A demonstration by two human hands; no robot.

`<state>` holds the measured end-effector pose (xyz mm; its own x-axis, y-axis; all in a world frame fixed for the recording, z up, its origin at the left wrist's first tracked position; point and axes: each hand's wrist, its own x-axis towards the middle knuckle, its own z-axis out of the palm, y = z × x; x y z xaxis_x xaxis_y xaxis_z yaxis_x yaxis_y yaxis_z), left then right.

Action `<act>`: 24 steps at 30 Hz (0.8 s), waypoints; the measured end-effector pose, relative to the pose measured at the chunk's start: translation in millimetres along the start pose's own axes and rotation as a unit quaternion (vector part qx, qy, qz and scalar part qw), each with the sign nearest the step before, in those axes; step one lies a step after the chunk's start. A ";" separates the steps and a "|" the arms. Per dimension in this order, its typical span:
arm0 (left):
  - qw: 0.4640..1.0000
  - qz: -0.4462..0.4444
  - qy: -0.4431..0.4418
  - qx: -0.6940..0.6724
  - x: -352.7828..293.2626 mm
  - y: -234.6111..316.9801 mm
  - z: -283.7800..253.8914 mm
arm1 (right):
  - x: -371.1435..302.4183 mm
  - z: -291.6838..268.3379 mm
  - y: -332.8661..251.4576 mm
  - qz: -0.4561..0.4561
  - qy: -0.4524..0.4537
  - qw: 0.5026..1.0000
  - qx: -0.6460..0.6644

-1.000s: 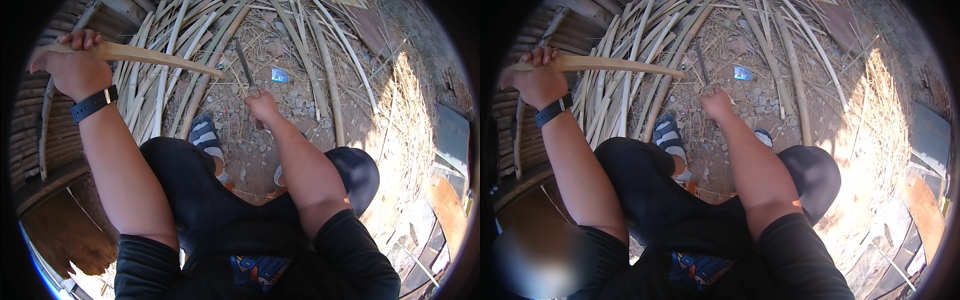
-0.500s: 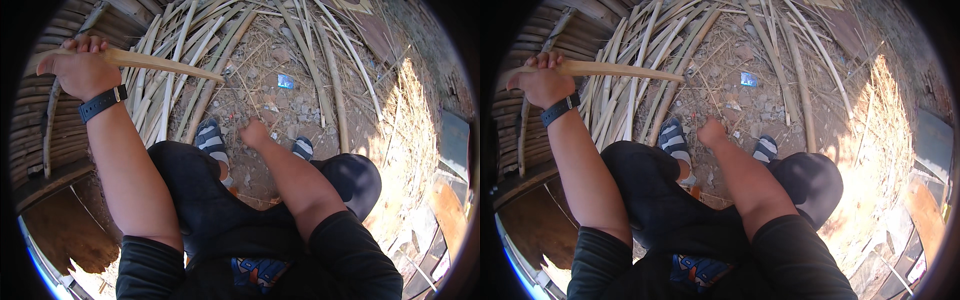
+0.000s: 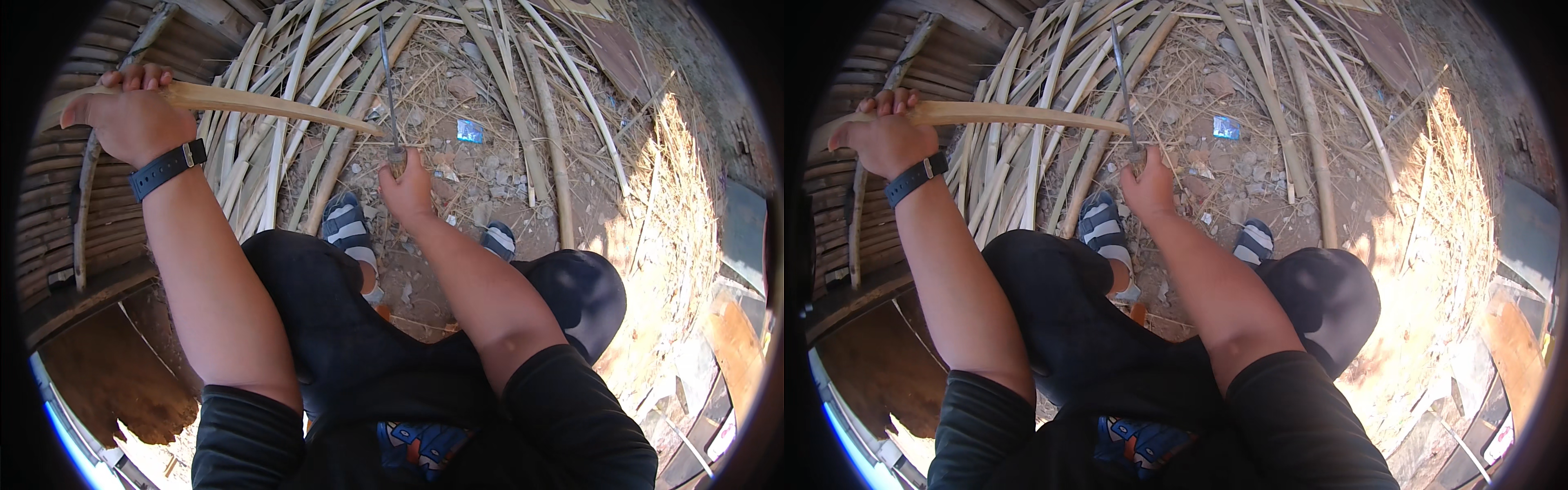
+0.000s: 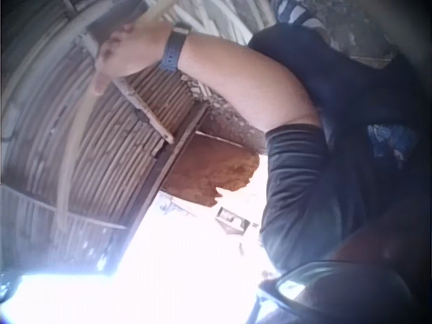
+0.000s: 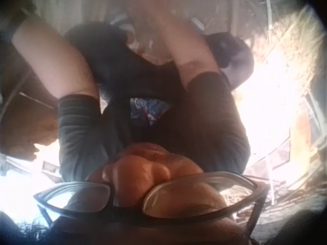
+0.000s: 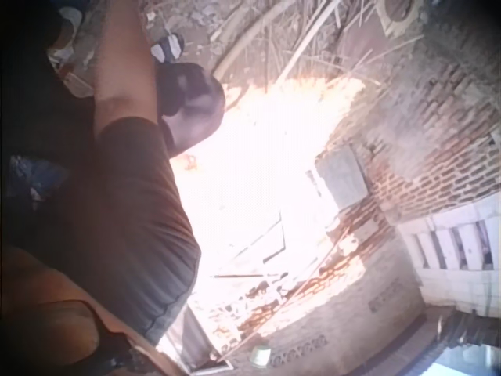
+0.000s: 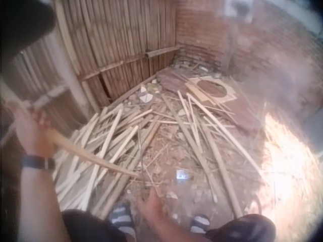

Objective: The person splits long bamboo poles into thin strips using a machete. They hold the bamboo with one hand and strike it with the machete to separate the strips, then gather the finished pieces.

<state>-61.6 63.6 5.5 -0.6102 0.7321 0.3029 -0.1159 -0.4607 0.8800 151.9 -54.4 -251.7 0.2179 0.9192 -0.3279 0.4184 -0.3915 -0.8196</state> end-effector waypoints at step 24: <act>1.000 0.004 0.014 0.015 1.1 -0.2 3.0 | 3.2 13.6 92.7 0.071 -0.117 0.985 -0.106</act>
<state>-59.9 66.0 6.8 -0.6333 0.7134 0.2999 -0.0870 -0.4506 0.8885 179.4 -87.2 -335.1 0.0875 0.8295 -0.5516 0.5785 -0.4931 -0.6497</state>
